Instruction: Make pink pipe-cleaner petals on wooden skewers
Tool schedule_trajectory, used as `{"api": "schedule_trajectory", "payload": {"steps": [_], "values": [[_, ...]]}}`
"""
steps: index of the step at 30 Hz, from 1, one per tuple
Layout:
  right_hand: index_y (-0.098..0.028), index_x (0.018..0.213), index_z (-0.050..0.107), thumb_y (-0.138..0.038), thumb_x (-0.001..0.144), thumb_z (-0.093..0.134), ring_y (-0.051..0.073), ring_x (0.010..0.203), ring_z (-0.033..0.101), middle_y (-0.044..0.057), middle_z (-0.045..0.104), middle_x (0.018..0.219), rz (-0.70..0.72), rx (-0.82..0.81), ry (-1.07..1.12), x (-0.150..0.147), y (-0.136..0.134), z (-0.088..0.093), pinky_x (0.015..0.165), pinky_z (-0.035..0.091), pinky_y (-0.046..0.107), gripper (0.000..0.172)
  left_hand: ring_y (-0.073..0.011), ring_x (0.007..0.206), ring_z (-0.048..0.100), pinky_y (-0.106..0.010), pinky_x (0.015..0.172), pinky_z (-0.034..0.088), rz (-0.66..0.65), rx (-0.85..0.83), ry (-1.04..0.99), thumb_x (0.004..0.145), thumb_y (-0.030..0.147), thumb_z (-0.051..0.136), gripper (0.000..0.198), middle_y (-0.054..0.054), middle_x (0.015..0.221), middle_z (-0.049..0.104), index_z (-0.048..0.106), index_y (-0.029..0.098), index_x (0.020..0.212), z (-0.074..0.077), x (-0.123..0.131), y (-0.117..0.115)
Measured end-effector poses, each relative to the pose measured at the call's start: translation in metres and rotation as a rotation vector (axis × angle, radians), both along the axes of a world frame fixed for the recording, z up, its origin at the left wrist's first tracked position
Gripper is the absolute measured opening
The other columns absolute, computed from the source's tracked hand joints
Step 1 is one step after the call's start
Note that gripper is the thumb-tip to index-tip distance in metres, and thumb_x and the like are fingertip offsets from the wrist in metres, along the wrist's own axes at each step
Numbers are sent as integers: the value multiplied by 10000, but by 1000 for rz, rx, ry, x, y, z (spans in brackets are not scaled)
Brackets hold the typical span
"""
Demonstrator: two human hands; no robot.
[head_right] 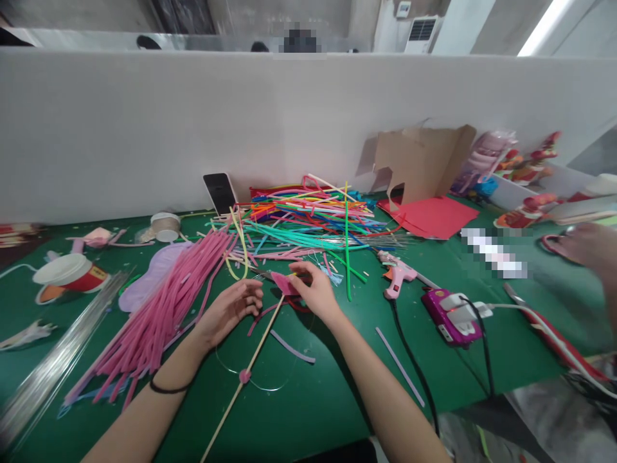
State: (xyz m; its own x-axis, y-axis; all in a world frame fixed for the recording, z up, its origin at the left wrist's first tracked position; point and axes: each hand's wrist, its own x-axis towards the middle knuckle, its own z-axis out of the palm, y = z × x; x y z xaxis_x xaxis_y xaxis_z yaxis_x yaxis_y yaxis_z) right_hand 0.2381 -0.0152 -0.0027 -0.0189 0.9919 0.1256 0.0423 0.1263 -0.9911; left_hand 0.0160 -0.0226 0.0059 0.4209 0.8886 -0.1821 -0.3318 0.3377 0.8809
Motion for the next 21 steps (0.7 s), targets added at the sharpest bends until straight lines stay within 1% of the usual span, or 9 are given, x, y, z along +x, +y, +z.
{"api": "schedule_trajectory", "payload": {"steps": [2, 6, 8, 10, 11, 13, 16, 19, 21], "values": [[-202, 1055, 658, -361, 791, 674, 173, 913, 635, 57, 686, 1010, 42, 8, -57, 0, -1, 2, 811, 503, 303, 308, -168, 775, 628, -249, 649, 513, -5, 0, -24, 860, 314, 626, 248, -76, 887, 643, 681, 135, 1022, -2, -1, 0], [-197, 1109, 642, -398, 793, 682, 134, 742, 621, 25, 697, 876, 248, -112, 22, 0, -6, 10, 684, 481, 252, 376, -171, 781, 632, -261, 671, 509, -34, -46, -125, 862, 367, 625, 268, -73, 897, 663, 695, 149, 1003, -4, -3, 2], [-185, 1057, 668, -410, 771, 708, 114, 675, 594, 15, 690, 829, 266, -158, 53, -1, -9, 12, 624, 453, 229, 365, -182, 773, 633, -283, 671, 509, -64, -90, -181, 875, 468, 576, 352, -78, 889, 671, 704, 152, 960, -4, -2, 3], [-186, 1013, 686, -423, 751, 729, 106, 668, 587, 11, 689, 822, 243, -187, 111, -2, -9, 13, 613, 443, 218, 356, -189, 771, 635, -296, 680, 508, -79, -122, -180, 880, 561, 508, 465, -89, 878, 677, 707, 141, 909, -5, 0, 3], [-191, 1005, 691, -429, 743, 735, 105, 674, 591, 9, 691, 830, 233, -200, 146, -3, -9, 12, 621, 447, 218, 357, -187, 771, 636, -297, 692, 506, -81, -124, -145, 882, 578, 491, 493, -94, 874, 680, 706, 134, 903, -5, 1, 3], [-198, 989, 697, -435, 728, 748, 105, 694, 601, 9, 697, 855, 220, -221, 205, -4, -8, 11, 652, 461, 223, 356, -168, 749, 630, -281, 702, 495, -107, -85, -29, 890, 549, 504, 469, -91, 846, 681, 698, 124, 941, -6, 4, 1], [-201, 953, 700, -436, 702, 766, 101, 696, 605, 2, 698, 859, 220, -238, 246, -6, -7, 11, 665, 467, 223, 351, -138, 677, 601, -243, 646, 455, -218, 41, 190, 878, 463, 580, 366, -57, 754, 665, 685, 121, 955, -7, 7, -4], [-192, 926, 687, -444, 691, 771, 86, 609, 575, -11, 681, 770, 257, -279, 236, -7, -8, 11, 579, 438, 205, 354, -118, 605, 568, -224, 594, 414, -294, 140, 358, 846, 432, 632, 316, -27, 655, 641, 677, 120, 836, -6, 7, -7], [-184, 907, 672, -437, 687, 777, 75, 555, 548, -20, 663, 712, 281, -299, 225, -8, -9, 9, 528, 408, 194, 351, -114, 580, 560, -230, 593, 414, -306, 164, 391, 833, 435, 643, 318, -23, 629, 638, 667, 121, 789, -6, 7, -8]]}}
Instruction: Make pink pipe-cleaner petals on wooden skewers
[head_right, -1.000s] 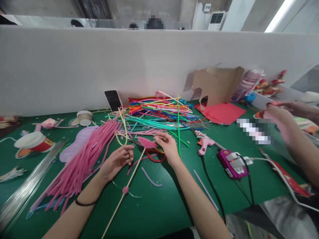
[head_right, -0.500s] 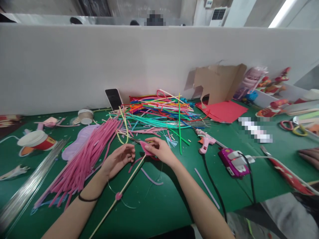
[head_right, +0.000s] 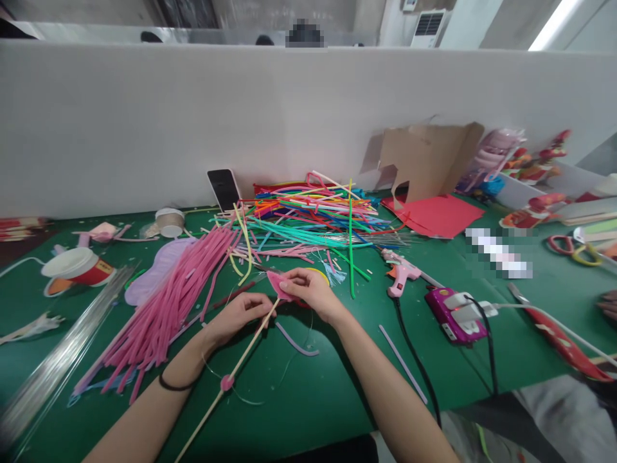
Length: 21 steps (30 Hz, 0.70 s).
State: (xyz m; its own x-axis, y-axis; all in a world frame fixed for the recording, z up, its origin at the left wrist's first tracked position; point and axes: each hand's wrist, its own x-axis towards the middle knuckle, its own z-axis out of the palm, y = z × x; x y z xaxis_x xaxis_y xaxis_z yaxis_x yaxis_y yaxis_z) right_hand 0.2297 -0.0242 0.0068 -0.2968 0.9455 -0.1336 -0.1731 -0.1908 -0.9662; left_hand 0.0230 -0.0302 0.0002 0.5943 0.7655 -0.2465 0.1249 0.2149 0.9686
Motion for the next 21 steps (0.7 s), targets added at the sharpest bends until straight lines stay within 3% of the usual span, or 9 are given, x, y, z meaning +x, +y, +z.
{"api": "schedule_trajectory", "payload": {"steps": [10, 15, 19, 21], "values": [[-180, 847, 599, -402, 626, 812, 79, 559, 538, -44, 610, 673, -6, 11, 41, -11, 0, -6, 566, 438, 216, 379, -114, 531, 543, -233, 544, 415, 32, 18, 12, 778, 435, 690, 313, -18, 600, 632, 640, 129, 731, 1, 3, -2], [-191, 935, 599, -429, 667, 786, 103, 566, 577, -23, 659, 698, 19, -11, 51, -13, -1, -7, 584, 468, 239, 404, -116, 550, 557, -230, 546, 413, 61, 25, -12, 777, 441, 693, 319, -27, 629, 645, 651, 126, 750, -2, 4, -1], [-194, 985, 594, -418, 671, 792, 89, 543, 588, -10, 689, 729, 7, -38, 78, -6, 0, -1, 565, 483, 221, 435, -135, 607, 590, -248, 567, 449, 120, 42, -45, 831, 479, 615, 353, -45, 731, 671, 662, 133, 882, 0, 3, 0], [-196, 1009, 591, -417, 682, 788, 81, 532, 595, -9, 693, 730, -28, -48, 93, 2, 1, 3, 549, 487, 208, 441, -148, 632, 598, -260, 564, 457, 176, 129, 10, 849, 487, 584, 367, -49, 786, 675, 657, 147, 967, 1, 1, 2]]}}
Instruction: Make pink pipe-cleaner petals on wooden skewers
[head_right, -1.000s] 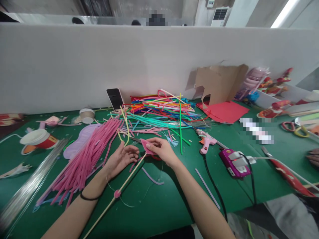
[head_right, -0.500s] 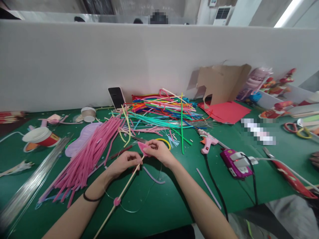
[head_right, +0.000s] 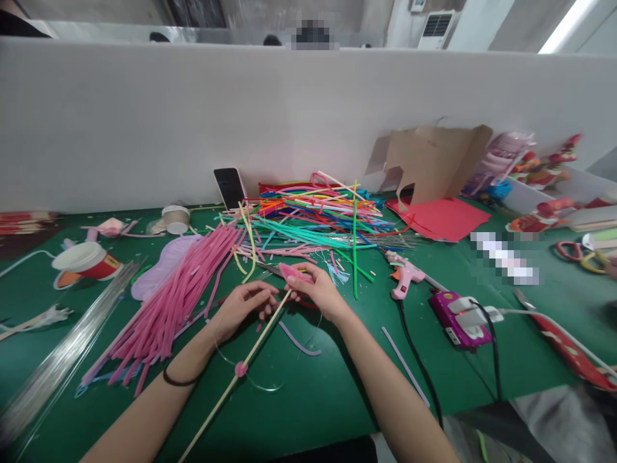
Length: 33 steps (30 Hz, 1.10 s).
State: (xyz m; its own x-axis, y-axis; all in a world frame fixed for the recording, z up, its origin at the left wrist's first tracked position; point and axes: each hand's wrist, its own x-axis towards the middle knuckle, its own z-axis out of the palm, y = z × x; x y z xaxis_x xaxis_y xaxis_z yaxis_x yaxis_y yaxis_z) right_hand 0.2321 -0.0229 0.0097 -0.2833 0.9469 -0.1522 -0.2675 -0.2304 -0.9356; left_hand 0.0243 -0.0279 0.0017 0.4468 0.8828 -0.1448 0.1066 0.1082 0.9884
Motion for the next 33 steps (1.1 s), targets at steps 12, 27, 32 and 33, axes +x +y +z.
{"api": "schedule_trajectory", "payload": {"steps": [12, 27, 32, 33], "values": [[-158, 1089, 616, -414, 721, 760, 150, 689, 697, 48, 737, 808, 125, 50, -219, 27, 10, -5, 712, 558, 297, 471, -249, 860, 533, -378, 783, 432, 30, 964, 849, 941, 232, 413, 189, -92, 874, 594, 585, 187, 880, -14, -8, 3], [-244, 1022, 716, -321, 855, 627, 217, 946, 616, 70, 698, 993, -43, 680, -680, -24, -6, -7, 865, 457, 365, 204, -211, 949, 611, -337, 853, 476, 601, 709, 383, 923, 349, 485, 226, -72, 1011, 658, 620, 200, 1026, 0, -22, 12], [-232, 1143, 644, -395, 813, 658, 176, 780, 621, 37, 682, 897, -145, 467, -457, -18, -5, -5, 719, 494, 308, 368, -221, 1007, 583, -365, 924, 451, 303, 728, 368, 900, 329, 543, 179, -62, 969, 674, 683, 221, 929, 3, -15, 10], [-227, 1085, 667, -412, 822, 641, 169, 743, 621, 27, 679, 842, -135, 419, -412, -14, -4, -3, 687, 494, 297, 322, -220, 993, 586, -365, 916, 454, 266, 709, 361, 899, 331, 547, 181, -62, 960, 677, 690, 223, 924, 3, -14, 9]]}}
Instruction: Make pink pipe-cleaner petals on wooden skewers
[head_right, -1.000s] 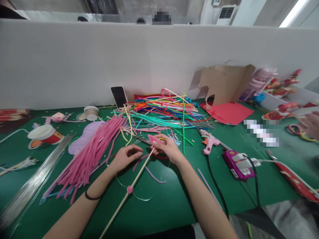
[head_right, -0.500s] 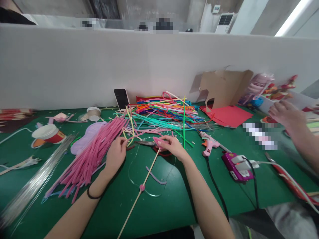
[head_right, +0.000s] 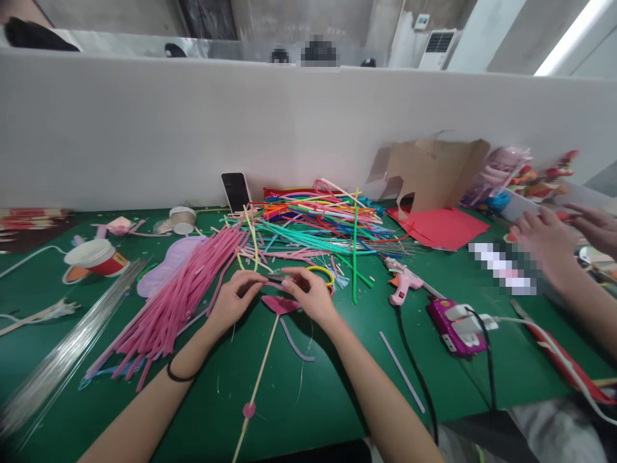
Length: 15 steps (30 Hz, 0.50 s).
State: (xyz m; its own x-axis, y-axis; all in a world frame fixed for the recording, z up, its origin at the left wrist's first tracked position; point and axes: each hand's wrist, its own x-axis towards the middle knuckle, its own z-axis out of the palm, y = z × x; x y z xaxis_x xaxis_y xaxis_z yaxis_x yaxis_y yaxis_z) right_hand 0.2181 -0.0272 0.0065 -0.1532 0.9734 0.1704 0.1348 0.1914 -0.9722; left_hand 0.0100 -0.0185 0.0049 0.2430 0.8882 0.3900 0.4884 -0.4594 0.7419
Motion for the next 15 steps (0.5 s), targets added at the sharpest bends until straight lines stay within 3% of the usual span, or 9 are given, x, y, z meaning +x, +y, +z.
{"api": "schedule_trajectory", "payload": {"steps": [3, 7, 15], "values": [[-210, 898, 700, -438, 811, 648, 168, 715, 630, 30, 688, 804, 32, -70, 51, 9, 0, 5, 670, 496, 295, 249, -221, 971, 597, -360, 900, 464, -11, -66, -18, 884, 356, 568, 191, -62, 961, 681, 698, 227, 935, -1, 2, -1], [-201, 978, 694, -405, 753, 722, 162, 686, 626, 31, 697, 827, 123, -77, -8, 9, -2, 3, 643, 489, 287, 305, -215, 953, 614, -338, 900, 463, 6, -109, -83, 848, 370, 617, 187, -57, 942, 692, 706, 216, 905, -2, 2, -2], [-227, 999, 711, -326, 851, 612, 178, 755, 642, 39, 720, 889, 138, 28, -213, 4, -12, 0, 688, 493, 303, 203, -221, 945, 642, -346, 923, 459, 29, -213, -139, 838, 365, 638, 198, -63, 945, 713, 717, 197, 909, -4, 5, -9]]}}
